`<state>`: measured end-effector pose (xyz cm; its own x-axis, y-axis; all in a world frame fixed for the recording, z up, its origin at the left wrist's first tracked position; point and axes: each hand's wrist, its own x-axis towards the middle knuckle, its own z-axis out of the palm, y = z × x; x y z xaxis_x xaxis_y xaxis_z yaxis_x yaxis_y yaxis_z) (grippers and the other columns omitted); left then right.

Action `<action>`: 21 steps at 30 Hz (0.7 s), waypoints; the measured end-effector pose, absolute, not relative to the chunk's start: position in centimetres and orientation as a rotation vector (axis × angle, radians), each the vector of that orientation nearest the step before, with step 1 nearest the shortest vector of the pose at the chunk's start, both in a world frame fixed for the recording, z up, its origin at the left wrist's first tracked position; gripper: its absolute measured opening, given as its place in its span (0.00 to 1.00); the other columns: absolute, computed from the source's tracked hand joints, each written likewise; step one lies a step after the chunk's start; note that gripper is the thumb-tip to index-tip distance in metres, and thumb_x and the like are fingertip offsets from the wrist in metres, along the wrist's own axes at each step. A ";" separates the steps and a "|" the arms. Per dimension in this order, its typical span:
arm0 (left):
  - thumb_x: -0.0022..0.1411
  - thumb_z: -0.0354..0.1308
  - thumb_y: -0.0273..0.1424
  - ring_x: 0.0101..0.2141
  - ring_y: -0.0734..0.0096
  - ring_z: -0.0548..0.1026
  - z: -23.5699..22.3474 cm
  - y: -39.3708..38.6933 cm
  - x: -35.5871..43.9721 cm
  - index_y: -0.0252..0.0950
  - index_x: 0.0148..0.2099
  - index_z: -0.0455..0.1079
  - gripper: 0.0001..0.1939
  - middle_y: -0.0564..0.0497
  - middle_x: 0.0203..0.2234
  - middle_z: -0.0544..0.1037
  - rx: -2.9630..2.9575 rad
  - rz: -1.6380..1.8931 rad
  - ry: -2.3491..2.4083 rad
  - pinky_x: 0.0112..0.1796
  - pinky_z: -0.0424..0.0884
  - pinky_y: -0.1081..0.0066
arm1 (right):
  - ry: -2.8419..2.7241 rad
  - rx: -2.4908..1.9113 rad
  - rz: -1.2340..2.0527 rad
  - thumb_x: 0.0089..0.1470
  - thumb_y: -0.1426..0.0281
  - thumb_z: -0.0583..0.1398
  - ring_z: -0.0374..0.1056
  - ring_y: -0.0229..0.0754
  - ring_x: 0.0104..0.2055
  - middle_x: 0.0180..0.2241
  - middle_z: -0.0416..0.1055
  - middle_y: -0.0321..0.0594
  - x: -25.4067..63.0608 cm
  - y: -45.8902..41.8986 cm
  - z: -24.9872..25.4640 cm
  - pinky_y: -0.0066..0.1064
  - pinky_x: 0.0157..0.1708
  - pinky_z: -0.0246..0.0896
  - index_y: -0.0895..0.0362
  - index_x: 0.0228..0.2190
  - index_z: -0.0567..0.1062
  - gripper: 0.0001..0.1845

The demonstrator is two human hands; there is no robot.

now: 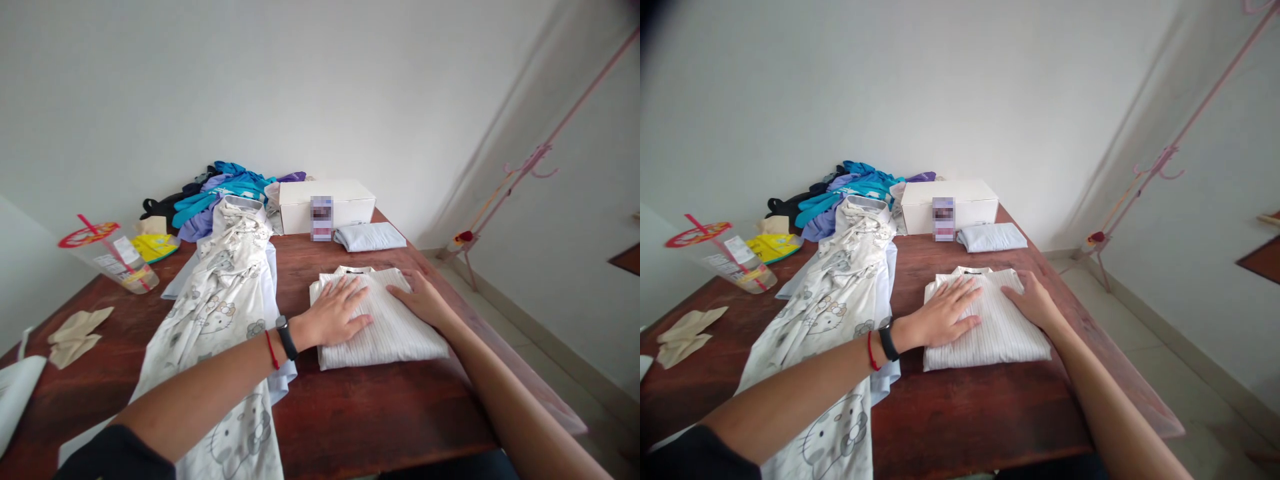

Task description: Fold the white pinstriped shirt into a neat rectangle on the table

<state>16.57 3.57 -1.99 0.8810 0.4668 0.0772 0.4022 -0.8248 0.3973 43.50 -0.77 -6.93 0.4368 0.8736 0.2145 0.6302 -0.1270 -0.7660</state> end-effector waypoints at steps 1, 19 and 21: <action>0.76 0.45 0.50 0.73 0.41 0.42 -2.1 3.6 16.5 0.36 0.76 0.51 0.36 0.39 0.74 0.47 2.684 0.210 0.660 0.68 0.43 0.37 | -1.308 -1.891 0.364 0.50 0.55 0.67 0.74 0.59 0.50 0.49 0.77 0.51 43.5 -1.0 -6.8 0.49 0.51 0.68 0.56 0.49 0.73 0.28; 0.69 0.45 0.62 0.72 0.30 0.40 -2.3 3.7 17.1 0.51 0.77 0.45 0.42 0.42 0.76 0.41 2.751 0.057 0.660 0.64 0.44 0.29 | -2.300 -1.591 0.597 0.58 0.41 0.61 0.26 0.63 0.76 0.76 0.35 0.40 39.5 -3.9 -3.6 0.64 0.71 0.28 0.42 0.73 0.43 0.54; 0.69 0.45 0.61 0.72 0.30 0.39 -2.5 3.8 17.1 0.50 0.77 0.45 0.42 0.43 0.76 0.41 2.751 0.068 0.671 0.65 0.42 0.30 | -2.329 -1.621 0.639 0.56 0.39 0.61 0.23 0.62 0.76 0.76 0.31 0.40 39.6 -3.7 -4.2 0.63 0.72 0.26 0.43 0.73 0.38 0.58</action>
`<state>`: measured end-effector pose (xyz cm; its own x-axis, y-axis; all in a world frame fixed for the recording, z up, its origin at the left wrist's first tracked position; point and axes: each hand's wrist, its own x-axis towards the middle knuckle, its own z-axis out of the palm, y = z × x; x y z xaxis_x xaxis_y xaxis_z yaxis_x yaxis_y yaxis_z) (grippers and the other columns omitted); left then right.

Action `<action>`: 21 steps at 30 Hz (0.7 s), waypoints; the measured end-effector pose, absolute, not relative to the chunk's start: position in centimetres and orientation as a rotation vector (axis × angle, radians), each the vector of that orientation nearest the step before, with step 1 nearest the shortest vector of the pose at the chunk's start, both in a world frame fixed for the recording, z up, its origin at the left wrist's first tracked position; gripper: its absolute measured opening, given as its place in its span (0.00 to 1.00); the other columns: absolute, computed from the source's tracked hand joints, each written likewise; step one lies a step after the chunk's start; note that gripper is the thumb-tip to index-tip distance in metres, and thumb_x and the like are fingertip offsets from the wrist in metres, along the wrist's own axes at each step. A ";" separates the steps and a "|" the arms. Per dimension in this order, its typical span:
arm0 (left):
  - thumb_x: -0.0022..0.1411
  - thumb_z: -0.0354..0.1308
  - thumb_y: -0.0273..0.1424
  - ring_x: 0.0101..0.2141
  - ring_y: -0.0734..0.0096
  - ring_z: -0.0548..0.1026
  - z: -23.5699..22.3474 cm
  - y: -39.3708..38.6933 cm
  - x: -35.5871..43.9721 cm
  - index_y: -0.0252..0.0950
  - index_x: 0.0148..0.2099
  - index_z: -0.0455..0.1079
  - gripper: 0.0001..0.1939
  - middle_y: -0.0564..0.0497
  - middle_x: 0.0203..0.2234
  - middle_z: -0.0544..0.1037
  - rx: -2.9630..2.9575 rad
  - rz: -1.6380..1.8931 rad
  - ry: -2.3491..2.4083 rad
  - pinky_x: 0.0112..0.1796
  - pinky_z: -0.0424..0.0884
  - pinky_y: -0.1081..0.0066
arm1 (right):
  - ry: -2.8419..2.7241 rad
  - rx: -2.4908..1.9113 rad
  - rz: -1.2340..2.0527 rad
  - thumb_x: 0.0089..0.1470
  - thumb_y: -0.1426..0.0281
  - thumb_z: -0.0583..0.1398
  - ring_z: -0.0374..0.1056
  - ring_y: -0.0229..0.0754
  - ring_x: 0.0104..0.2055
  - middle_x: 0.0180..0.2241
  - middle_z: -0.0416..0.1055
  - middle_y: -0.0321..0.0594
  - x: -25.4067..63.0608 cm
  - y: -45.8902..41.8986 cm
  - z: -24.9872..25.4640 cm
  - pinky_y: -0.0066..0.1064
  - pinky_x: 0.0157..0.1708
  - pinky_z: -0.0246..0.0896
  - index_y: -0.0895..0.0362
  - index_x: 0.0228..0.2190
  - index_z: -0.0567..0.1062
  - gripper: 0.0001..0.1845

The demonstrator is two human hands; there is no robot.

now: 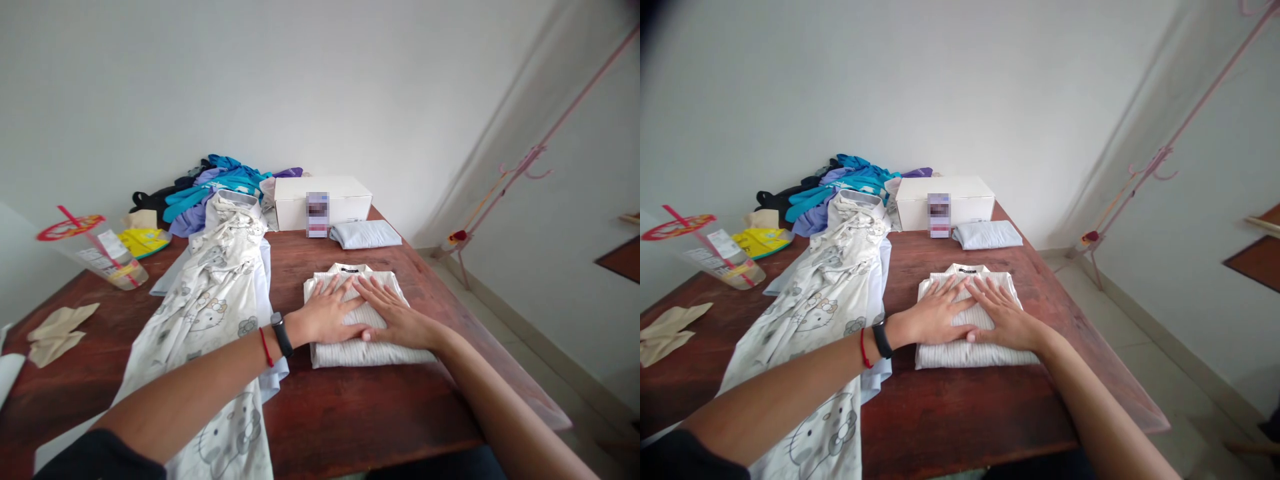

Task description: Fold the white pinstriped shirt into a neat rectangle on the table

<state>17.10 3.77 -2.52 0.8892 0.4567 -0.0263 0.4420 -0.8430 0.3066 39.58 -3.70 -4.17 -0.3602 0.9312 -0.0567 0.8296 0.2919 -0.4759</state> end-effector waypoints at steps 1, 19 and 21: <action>0.69 0.45 0.61 0.72 0.31 0.39 -2.6 3.8 17.1 0.51 0.77 0.45 0.41 0.43 0.76 0.41 2.752 0.077 0.673 0.65 0.42 0.30 | -2.336 -1.629 0.654 0.55 0.39 0.61 0.22 0.62 0.76 0.76 0.30 0.40 39.6 -3.6 -4.3 0.62 0.72 0.25 0.43 0.73 0.36 0.59; 0.70 0.41 0.61 0.73 0.38 0.35 -2.4 3.6 17.1 0.32 0.78 0.36 0.49 0.39 0.75 0.38 2.715 0.015 0.709 0.68 0.36 0.37 | -2.297 -1.693 0.771 0.53 0.36 0.61 0.16 0.57 0.75 0.75 0.22 0.44 39.9 -3.2 -4.0 0.57 0.72 0.23 0.50 0.72 0.27 0.67; 0.70 0.41 0.61 0.73 0.39 0.35 -2.3 3.6 17.1 0.28 0.78 0.36 0.51 0.38 0.75 0.38 2.698 0.011 0.715 0.68 0.35 0.38 | -2.285 -1.669 0.804 0.54 0.37 0.60 0.16 0.57 0.76 0.76 0.24 0.44 40.1 -3.3 -4.0 0.57 0.73 0.22 0.50 0.73 0.30 0.65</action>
<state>17.09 3.59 -2.29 0.8728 0.4814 -0.0804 0.4786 -0.8119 0.3344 40.14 -3.26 -3.95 -0.3430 0.9269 -0.1526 0.8184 0.2151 -0.5329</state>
